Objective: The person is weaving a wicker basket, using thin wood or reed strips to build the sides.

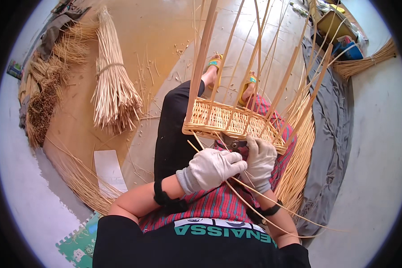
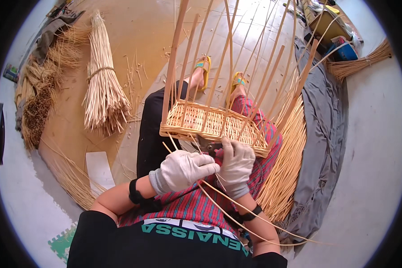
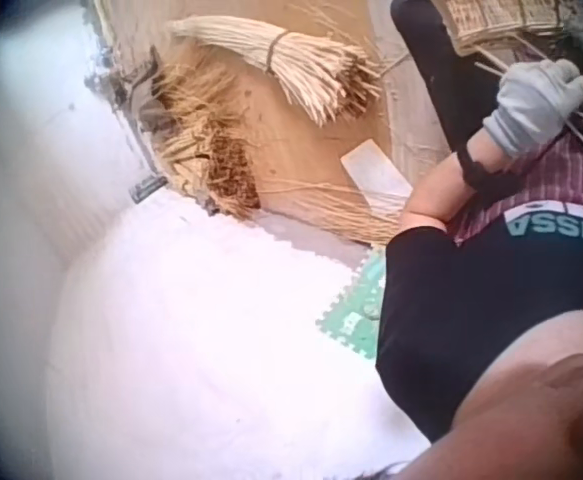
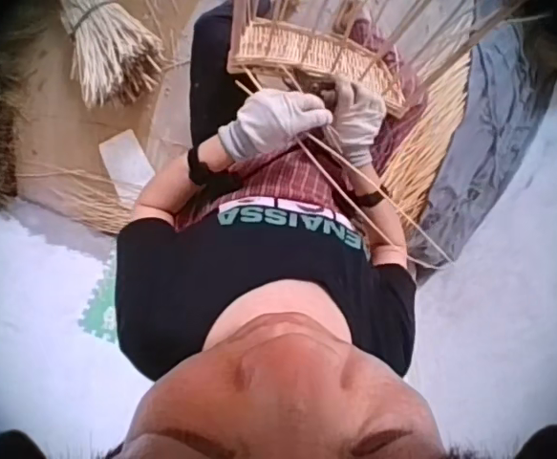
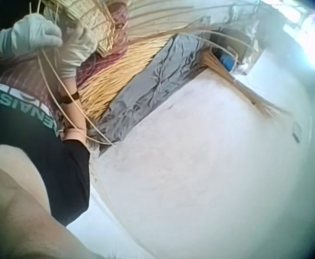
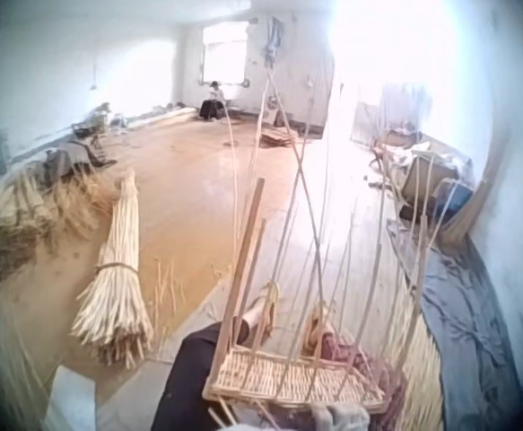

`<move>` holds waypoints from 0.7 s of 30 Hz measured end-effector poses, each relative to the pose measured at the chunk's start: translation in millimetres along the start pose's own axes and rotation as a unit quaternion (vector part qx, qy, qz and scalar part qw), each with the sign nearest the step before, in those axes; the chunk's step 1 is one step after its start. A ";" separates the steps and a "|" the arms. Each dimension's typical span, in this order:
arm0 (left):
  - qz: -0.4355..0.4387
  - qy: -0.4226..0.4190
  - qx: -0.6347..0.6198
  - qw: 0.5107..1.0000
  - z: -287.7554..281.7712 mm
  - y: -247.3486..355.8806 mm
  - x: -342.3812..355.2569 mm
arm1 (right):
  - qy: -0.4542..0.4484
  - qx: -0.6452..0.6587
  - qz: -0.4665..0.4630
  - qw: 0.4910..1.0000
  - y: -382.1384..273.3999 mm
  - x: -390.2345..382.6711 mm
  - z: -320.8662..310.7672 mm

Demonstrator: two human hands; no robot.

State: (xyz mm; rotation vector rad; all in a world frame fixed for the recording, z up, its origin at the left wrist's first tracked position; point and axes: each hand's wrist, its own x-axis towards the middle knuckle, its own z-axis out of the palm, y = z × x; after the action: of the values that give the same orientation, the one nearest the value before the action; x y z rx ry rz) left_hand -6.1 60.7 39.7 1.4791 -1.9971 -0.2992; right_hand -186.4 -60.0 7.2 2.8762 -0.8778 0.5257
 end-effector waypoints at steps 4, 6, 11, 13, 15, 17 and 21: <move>-0.009 -0.002 0.001 1.000 1.4 -1.1 1.0 | 0.015 0.011 0.026 0.999 -6.2 -2.9 8.9; -0.004 0.005 -0.009 1.000 0.0 -1.7 2.8 | 0.012 0.088 0.027 0.996 -4.1 -5.4 6.3; -0.011 0.002 -0.016 1.000 -4.2 -2.4 4.8 | -0.004 0.053 0.052 0.997 -3.3 -3.0 10.5; -0.003 -0.016 -0.009 1.000 -5.7 -1.7 4.9 | -0.019 0.072 0.046 0.996 -2.7 1.6 15.2; 0.018 0.007 0.011 1.000 -8.8 -0.1 2.4 | -0.076 0.138 0.071 0.985 0.0 5.4 13.7; 0.031 0.023 0.012 0.999 -15.0 1.8 -2.9 | -0.078 0.265 0.156 0.949 2.7 8.5 4.0; -0.026 -0.212 0.007 0.977 -38.0 1.2 -15.7 | -0.112 0.170 0.104 0.973 -2.4 17.9 -29.3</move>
State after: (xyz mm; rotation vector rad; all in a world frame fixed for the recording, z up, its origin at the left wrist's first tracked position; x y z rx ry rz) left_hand 18.6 82.4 64.4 1.5786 -2.2910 -0.6717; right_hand -179.9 -62.0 41.0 3.2208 -1.2457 0.4061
